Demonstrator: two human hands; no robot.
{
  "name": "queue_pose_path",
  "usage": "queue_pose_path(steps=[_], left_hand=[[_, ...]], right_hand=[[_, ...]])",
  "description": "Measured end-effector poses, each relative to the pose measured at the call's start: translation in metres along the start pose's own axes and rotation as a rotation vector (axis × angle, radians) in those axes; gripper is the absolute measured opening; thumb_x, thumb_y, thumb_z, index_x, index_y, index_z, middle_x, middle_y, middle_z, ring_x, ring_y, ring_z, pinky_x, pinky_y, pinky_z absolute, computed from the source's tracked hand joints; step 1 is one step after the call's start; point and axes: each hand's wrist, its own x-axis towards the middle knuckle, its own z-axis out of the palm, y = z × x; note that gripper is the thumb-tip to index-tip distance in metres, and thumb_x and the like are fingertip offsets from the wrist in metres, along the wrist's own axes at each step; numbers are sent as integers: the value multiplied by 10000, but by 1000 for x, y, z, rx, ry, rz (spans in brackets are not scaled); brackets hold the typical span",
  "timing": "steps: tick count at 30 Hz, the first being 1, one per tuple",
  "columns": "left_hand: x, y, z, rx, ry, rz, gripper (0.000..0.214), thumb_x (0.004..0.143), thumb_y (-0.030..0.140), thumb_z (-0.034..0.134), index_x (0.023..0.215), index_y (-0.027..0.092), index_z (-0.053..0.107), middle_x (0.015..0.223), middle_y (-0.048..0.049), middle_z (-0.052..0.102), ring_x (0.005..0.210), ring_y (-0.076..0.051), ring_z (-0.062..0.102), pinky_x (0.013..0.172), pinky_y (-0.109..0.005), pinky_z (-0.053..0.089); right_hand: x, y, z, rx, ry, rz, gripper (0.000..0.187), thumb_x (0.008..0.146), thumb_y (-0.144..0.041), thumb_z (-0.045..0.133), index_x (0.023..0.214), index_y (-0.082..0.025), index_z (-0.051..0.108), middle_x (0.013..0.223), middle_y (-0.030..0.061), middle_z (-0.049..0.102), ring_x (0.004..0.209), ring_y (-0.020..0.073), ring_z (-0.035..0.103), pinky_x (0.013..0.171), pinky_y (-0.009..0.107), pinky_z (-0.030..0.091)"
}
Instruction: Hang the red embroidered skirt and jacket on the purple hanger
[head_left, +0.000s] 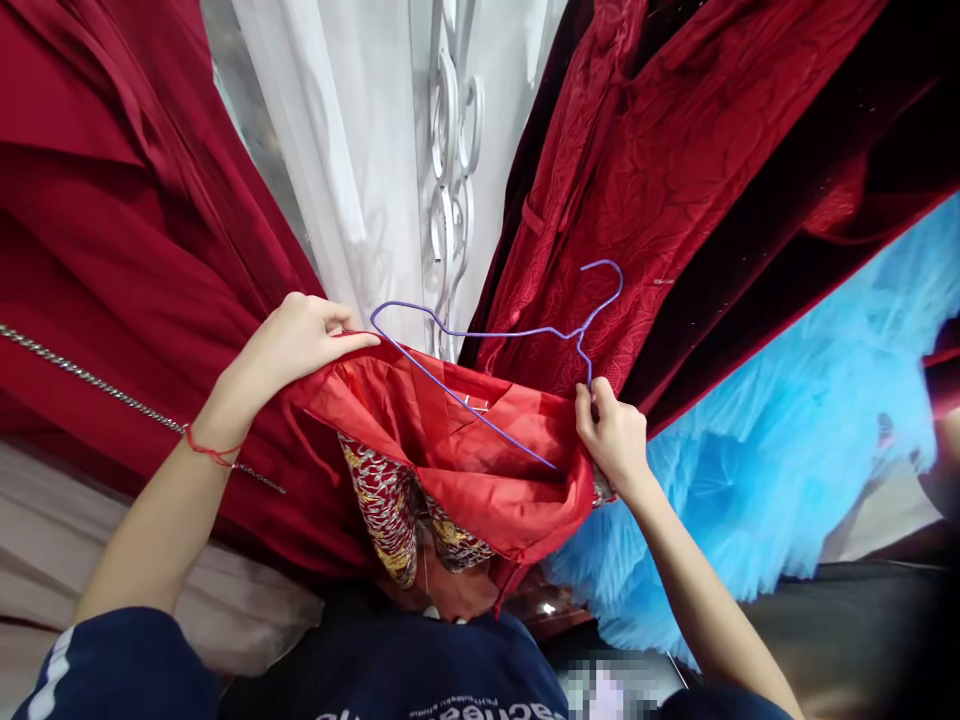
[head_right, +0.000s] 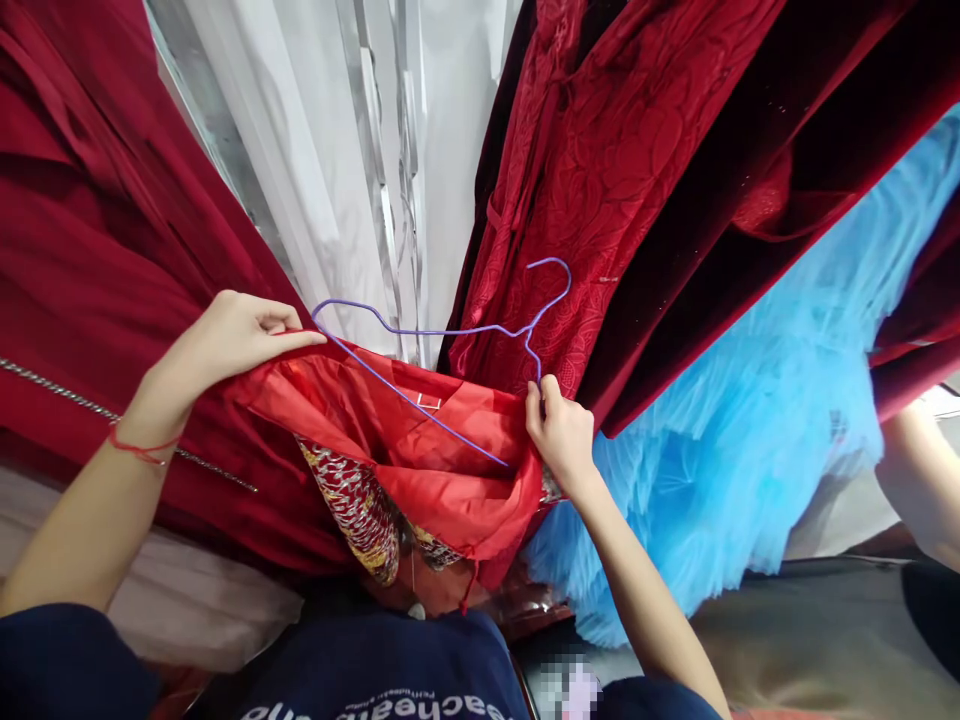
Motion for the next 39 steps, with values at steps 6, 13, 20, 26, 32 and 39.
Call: queue_pose_path(steps=[6, 13, 20, 26, 32, 39], left_hand=[[-7, 3, 2, -59, 42, -69, 386, 779, 509, 611, 574, 186, 567, 528, 15, 419, 545, -111, 354, 536, -271, 264], [-6, 26, -14, -60, 83, -48, 329, 785, 453, 624, 596, 186, 591, 513, 9, 416, 550, -119, 385, 542, -270, 296], [-7, 31, -16, -4, 93, -4, 350, 779, 475, 654, 587, 187, 603, 510, -2, 463, 555, -131, 409, 546, -276, 301], [-14, 34, 0, 34, 37, -57, 371, 779, 472, 655, 553, 194, 556, 503, 9, 451, 520, -123, 390, 534, -281, 277], [-19, 52, 12, 120, 87, -99, 344, 807, 382, 632, 547, 197, 500, 506, 15, 430, 499, -125, 363, 555, -298, 263], [-68, 63, 54, -98, 234, -123, 344, 885, 374, 563, 614, 211, 428, 495, 61, 349, 458, -93, 289, 520, -273, 243]], right_hand=[[-16, -2, 14, 1005, -452, 148, 369, 1001, -575, 348, 838, -252, 421, 500, -107, 320, 367, 91, 287, 403, 225, 290], [-40, -2, 24, 764, -121, 102, 444, 1011, -530, 366, 670, -249, 322, 519, -80, 293, 395, 76, 274, 388, 221, 244], [-35, 5, 25, -8, 280, -134, 339, 1008, -320, 386, 698, -203, 461, 439, -82, 325, 335, 68, 306, 404, 226, 201], [-29, 11, 31, -329, 258, -320, 412, 1019, -300, 365, 640, -186, 481, 422, -39, 407, 351, 80, 353, 424, 238, 175], [-42, -7, 39, -281, 38, -661, 367, 1030, -259, 369, 695, -187, 499, 464, -28, 482, 384, 95, 411, 481, 244, 222], [-25, 9, 26, -414, 120, -387, 350, 1018, -287, 374, 726, -175, 531, 489, -7, 539, 389, 96, 444, 452, 245, 176]])
